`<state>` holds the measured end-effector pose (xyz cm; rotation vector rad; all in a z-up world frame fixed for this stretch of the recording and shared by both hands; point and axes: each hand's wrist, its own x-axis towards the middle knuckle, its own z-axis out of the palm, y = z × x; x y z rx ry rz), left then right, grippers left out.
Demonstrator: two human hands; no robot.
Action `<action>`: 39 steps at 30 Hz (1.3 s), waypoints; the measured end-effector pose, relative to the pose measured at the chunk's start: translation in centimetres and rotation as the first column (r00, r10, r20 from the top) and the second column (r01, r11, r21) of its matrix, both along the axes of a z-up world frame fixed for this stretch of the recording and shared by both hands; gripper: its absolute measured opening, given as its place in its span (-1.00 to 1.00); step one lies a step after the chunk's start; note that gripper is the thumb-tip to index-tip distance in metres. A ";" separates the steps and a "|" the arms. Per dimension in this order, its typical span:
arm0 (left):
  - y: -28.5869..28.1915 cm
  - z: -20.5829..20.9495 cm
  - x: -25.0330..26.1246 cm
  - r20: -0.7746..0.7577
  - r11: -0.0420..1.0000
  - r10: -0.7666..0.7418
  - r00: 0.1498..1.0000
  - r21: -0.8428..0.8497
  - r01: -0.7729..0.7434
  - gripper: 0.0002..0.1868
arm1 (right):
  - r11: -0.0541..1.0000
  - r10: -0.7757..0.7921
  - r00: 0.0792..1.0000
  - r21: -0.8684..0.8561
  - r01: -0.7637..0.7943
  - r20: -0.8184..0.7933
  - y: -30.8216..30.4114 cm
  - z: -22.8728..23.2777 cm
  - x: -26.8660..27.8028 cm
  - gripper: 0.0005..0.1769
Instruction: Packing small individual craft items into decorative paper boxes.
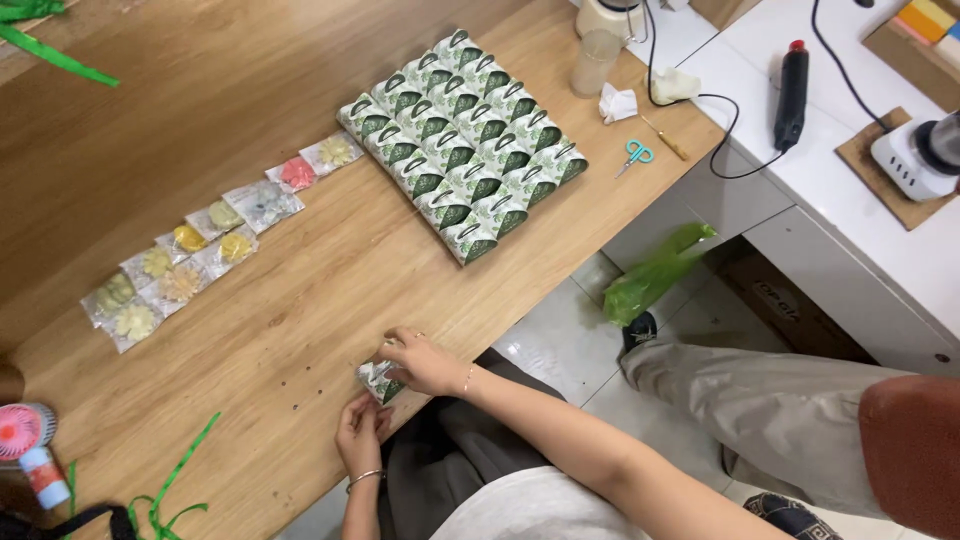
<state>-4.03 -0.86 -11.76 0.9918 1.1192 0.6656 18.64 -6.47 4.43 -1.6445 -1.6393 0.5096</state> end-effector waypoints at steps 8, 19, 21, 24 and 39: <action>-0.5 4.9 2.5 -0.107 0.999 0.049 0.993 -0.006 -0.049 -0.83 | 0.990 -0.120 0.986 -0.086 0.111 -0.117 -4.0 0.4 3.9 -0.77; -0.7 4.7 1.7 -0.093 1.000 -0.003 0.996 0.007 0.004 -0.84 | 0.807 -0.588 0.804 -0.122 0.578 -0.086 -6.5 0.5 17.7 -0.84; -0.9 4.7 1.8 -0.052 1.000 0.000 0.999 -0.011 0.000 -0.84 | 0.801 -0.582 0.810 -0.124 0.586 0.071 -5.6 1.1 18.7 -0.88; -0.7 5.1 1.7 -0.063 1.000 -0.004 0.998 -0.019 0.003 -0.84 | 0.816 -0.540 0.835 -0.178 0.551 0.109 -4.7 0.3 18.8 -0.85; -0.3 -0.7 2.3 -0.054 0.993 0.042 0.998 -0.104 -0.047 -0.84 | 0.910 -0.414 0.910 -0.003 0.414 -0.007 -7.0 3.1 6.6 -0.50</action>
